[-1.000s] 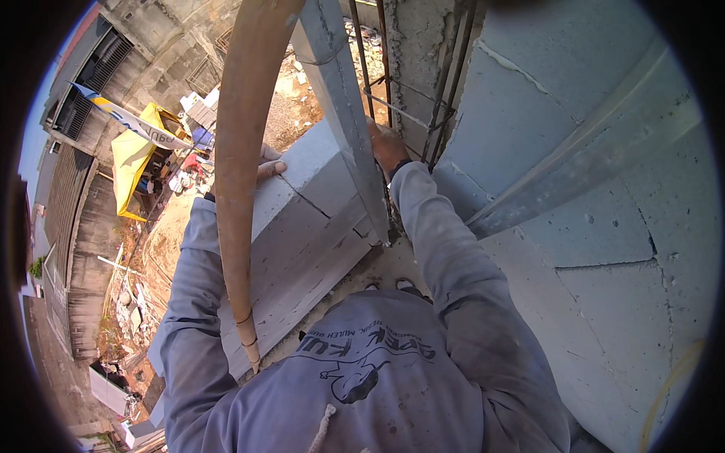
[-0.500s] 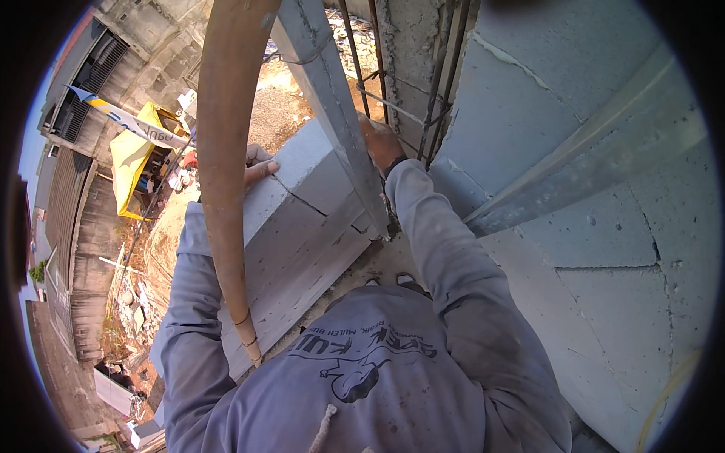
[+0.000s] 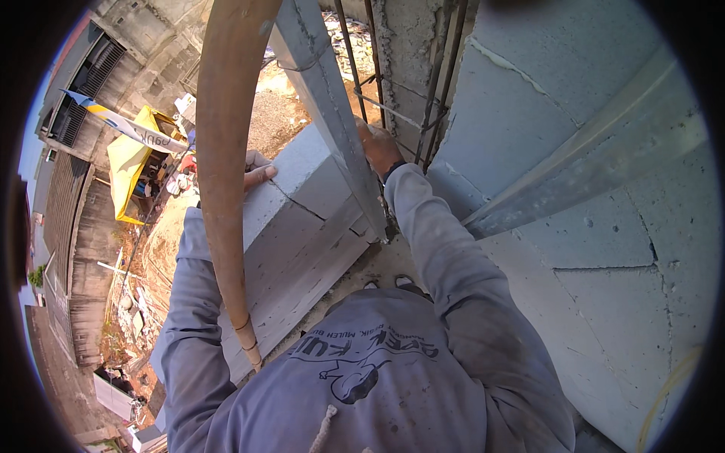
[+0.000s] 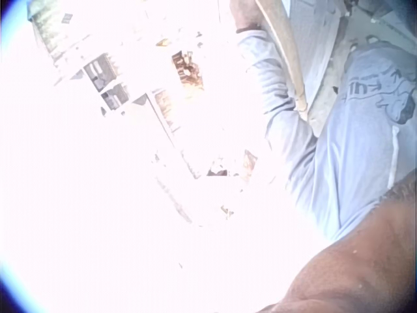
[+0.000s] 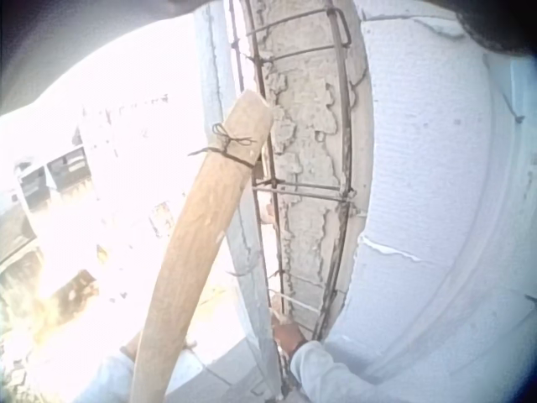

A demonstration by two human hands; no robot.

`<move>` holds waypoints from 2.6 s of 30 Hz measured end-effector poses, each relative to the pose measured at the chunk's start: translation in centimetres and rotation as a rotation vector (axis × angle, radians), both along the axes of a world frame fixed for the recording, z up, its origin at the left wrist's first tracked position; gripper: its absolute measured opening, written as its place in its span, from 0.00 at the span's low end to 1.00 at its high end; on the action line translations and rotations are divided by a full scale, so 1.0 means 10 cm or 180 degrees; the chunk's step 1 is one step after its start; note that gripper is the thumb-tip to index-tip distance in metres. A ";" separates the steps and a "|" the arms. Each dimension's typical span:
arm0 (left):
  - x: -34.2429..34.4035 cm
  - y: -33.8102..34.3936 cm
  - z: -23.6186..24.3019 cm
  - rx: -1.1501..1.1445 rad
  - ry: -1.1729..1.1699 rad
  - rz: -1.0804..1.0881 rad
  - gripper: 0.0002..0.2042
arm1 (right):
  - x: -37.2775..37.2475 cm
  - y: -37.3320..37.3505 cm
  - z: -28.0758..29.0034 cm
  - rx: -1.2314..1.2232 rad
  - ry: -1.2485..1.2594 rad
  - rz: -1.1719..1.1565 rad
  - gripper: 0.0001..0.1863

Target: The person constructs a wall by measuring and cutting lightweight concrete blocks with a tape measure and a hand saw, then lays them using mortar applied with a trowel. A rubber mallet is used to tap the blocks into place.

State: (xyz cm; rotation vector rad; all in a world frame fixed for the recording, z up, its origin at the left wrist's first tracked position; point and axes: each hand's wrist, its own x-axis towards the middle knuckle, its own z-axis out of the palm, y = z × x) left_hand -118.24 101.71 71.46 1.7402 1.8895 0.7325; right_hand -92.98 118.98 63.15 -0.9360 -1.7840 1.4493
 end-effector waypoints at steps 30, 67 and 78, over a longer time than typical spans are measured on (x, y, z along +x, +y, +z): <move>0.31 0.03 0.26 -0.0497 -0.0186 0.0552 0.16 | 0.08 -0.09 0.23 -0.0420 0.0083 -0.0099 0.30; 0.59 -2.00 0.36 0.0081 0.1803 0.0403 0.21 | -0.03 0.66 -0.90 0.0562 0.0013 0.0015 0.33; 1.30 -3.36 0.35 0.2138 -0.1661 0.2538 0.33 | -0.01 0.11 -0.26 -0.1642 0.0796 -0.0017 0.36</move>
